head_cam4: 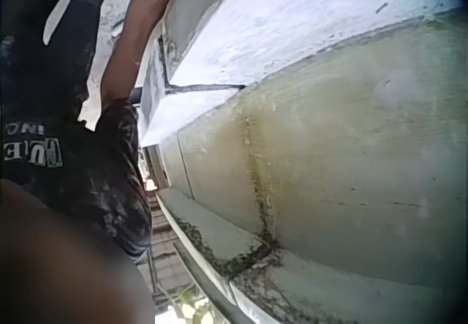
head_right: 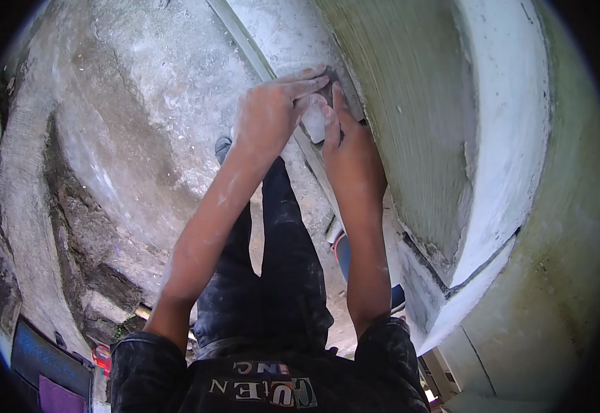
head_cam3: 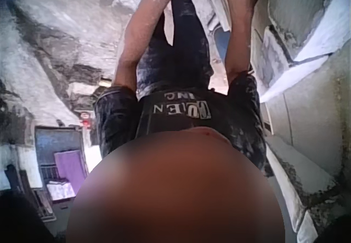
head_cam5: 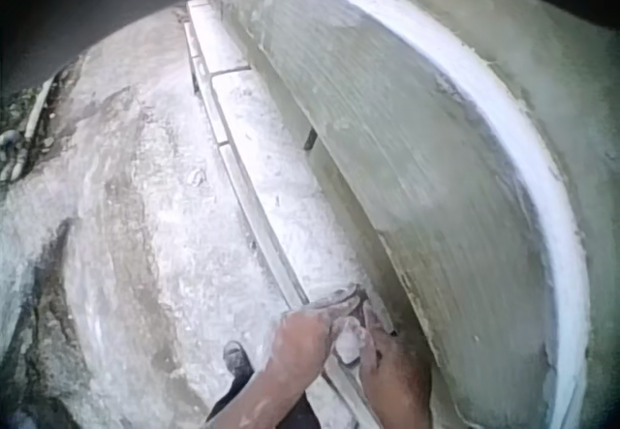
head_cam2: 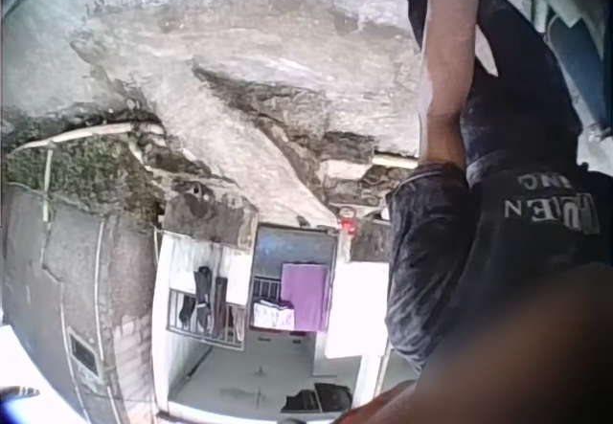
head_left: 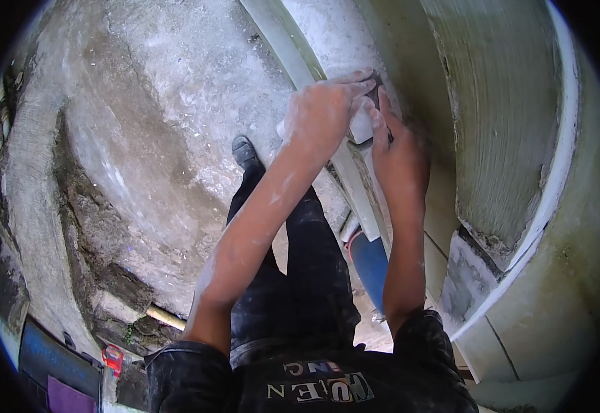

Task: Repairing a concrete wall by scraping and applying filler material.

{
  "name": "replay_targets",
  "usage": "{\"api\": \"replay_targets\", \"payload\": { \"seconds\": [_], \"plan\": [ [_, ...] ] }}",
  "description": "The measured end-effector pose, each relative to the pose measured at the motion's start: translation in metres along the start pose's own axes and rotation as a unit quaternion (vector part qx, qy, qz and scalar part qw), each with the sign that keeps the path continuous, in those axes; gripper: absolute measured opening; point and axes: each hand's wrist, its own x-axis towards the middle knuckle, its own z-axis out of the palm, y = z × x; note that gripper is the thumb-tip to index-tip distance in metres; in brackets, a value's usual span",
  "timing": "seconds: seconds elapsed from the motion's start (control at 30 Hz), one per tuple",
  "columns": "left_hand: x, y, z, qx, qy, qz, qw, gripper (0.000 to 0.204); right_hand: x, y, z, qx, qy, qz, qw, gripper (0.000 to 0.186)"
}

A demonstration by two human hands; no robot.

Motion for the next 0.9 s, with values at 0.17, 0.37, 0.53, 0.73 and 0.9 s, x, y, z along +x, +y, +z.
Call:
{"api": "replay_targets", "payload": {
  "seconds": [0.17,0.37,0.53,0.73,0.9],
  "plan": [
    [-0.008,0.001,0.004,0.012,-0.016,0.003,1.0,0.03,-0.006,0.013,0.004,-0.007,-0.006,-0.015,1.0,0.046],
    [0.0,-0.01,-0.001,-0.014,0.007,0.022,1.0,0.03,0.001,0.009,0.007,-0.009,0.022,-0.045,0.999,0.044],
    [0.008,-0.009,-0.006,-0.02,-0.014,0.032,0.999,0.027,0.004,0.019,0.01,0.056,0.021,-0.038,0.997,0.044],
    [-0.007,-0.012,0.004,-0.001,0.001,0.032,0.999,0.023,-0.006,0.027,0.024,0.011,0.051,-0.048,0.997,0.043],
    [0.0,-0.017,-0.002,-0.015,-0.011,0.033,0.999,0.023,-0.006,0.017,0.019,0.007,0.062,-0.056,0.996,0.042]
  ]
}}
